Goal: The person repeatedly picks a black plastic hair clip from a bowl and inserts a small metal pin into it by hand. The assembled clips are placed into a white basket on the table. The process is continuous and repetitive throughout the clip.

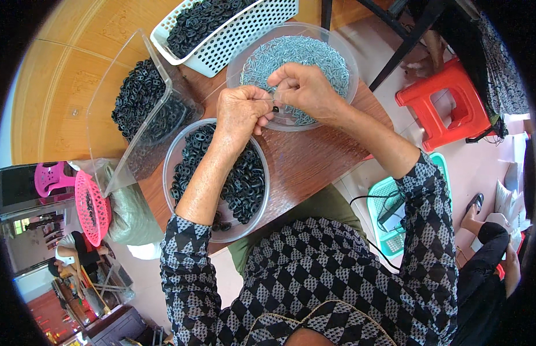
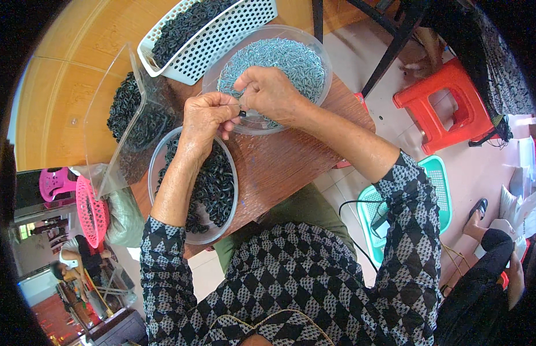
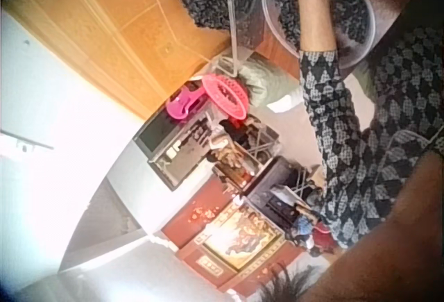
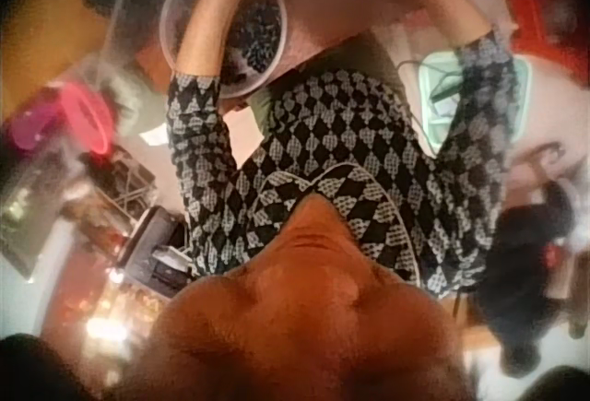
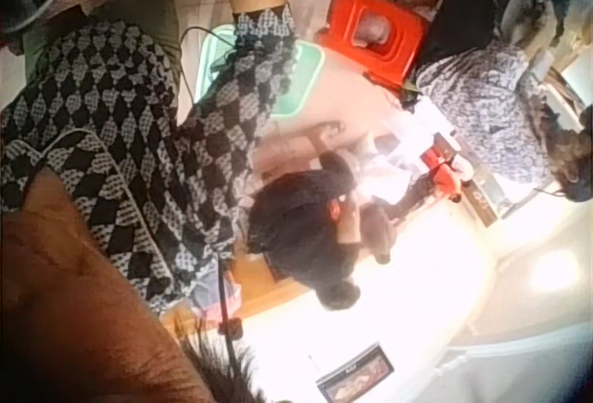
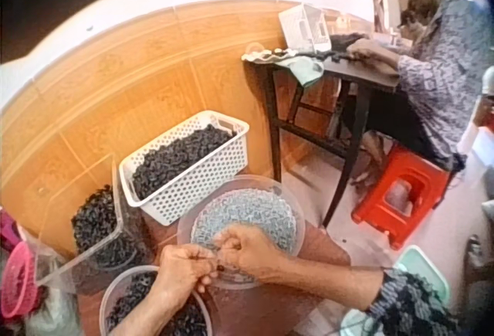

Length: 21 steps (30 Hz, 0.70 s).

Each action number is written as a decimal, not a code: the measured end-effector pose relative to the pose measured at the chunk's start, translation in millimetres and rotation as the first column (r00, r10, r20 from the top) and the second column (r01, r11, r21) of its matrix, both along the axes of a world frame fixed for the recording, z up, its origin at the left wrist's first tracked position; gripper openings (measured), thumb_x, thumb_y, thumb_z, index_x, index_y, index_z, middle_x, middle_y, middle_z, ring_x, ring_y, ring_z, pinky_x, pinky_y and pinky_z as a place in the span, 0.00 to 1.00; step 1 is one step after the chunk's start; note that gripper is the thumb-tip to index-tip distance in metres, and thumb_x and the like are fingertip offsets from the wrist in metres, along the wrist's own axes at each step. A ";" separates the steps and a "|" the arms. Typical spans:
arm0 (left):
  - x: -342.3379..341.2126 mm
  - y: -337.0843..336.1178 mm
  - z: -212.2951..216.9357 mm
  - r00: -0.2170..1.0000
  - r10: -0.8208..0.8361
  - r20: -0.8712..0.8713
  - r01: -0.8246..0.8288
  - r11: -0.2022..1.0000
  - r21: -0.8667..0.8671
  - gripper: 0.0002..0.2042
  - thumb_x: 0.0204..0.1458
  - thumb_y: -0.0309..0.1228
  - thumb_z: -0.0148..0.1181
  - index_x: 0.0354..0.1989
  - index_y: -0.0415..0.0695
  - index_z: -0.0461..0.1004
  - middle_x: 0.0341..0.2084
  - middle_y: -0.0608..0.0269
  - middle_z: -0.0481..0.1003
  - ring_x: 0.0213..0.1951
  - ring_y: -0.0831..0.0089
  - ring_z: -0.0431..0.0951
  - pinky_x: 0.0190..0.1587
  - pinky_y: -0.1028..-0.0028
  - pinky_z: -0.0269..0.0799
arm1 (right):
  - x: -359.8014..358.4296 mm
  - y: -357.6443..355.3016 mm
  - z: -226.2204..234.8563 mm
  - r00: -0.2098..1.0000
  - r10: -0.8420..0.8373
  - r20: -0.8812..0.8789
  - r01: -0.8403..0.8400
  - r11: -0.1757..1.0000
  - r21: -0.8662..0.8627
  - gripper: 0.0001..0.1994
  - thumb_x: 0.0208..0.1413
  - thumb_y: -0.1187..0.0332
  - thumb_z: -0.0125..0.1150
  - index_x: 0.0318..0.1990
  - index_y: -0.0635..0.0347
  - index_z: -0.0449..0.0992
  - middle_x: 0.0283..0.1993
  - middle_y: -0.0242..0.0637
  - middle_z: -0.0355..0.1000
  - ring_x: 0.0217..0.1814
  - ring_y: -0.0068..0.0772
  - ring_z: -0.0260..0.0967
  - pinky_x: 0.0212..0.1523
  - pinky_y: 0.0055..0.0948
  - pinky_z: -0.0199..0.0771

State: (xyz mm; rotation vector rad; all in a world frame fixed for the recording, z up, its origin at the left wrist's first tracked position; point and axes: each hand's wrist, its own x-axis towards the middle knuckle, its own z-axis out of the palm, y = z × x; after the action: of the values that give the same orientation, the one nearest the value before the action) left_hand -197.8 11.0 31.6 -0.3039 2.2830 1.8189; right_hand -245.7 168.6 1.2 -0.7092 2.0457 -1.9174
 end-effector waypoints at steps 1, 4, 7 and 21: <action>-0.5 -0.6 -1.3 1.000 -0.001 -0.003 0.001 1.000 -0.013 0.02 0.44 0.21 0.58 0.27 0.36 0.75 0.16 0.63 0.73 0.14 0.83 0.68 0.13 0.84 0.62 | -0.5 -0.7 -2.3 1.000 -0.009 -0.010 0.009 1.000 0.001 0.11 0.41 0.80 0.58 0.36 0.72 0.72 0.25 0.38 0.72 0.26 0.24 0.70 0.26 0.22 0.69; -0.2 -0.6 -0.5 1.000 0.018 0.008 -0.018 1.000 -0.009 0.02 0.44 0.20 0.58 0.27 0.37 0.74 0.16 0.63 0.73 0.14 0.83 0.68 0.13 0.84 0.62 | -1.0 -2.2 -6.9 0.998 -0.033 -0.054 0.033 0.999 -0.001 0.11 0.41 0.79 0.59 0.36 0.71 0.72 0.25 0.38 0.73 0.27 0.24 0.70 0.27 0.22 0.70; 0.4 -3.0 0.1 1.000 0.020 0.016 -0.021 0.999 0.048 0.02 0.44 0.21 0.58 0.26 0.37 0.74 0.16 0.63 0.73 0.14 0.84 0.68 0.13 0.84 0.62 | 0.6 -3.7 -6.7 0.992 -0.050 -0.114 0.050 0.999 0.001 0.11 0.41 0.78 0.59 0.36 0.69 0.73 0.26 0.39 0.73 0.28 0.25 0.71 0.28 0.24 0.70; 3.5 -13.1 -0.8 0.998 -0.006 -0.068 -0.005 0.986 -0.165 0.02 0.42 0.22 0.56 0.24 0.39 0.75 0.15 0.66 0.72 0.14 0.85 0.67 0.13 0.85 0.61 | 8.1 12.8 22.2 0.834 -0.151 -0.531 0.235 0.967 0.094 0.07 0.44 0.73 0.58 0.33 0.60 0.75 0.30 0.41 0.72 0.29 0.35 0.69 0.30 0.33 0.68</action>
State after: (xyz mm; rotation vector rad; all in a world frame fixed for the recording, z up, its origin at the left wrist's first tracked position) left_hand -194.3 -2.1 30.8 -0.2715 2.4855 1.6674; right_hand -237.6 181.3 23.4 -1.1200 2.6516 -1.7693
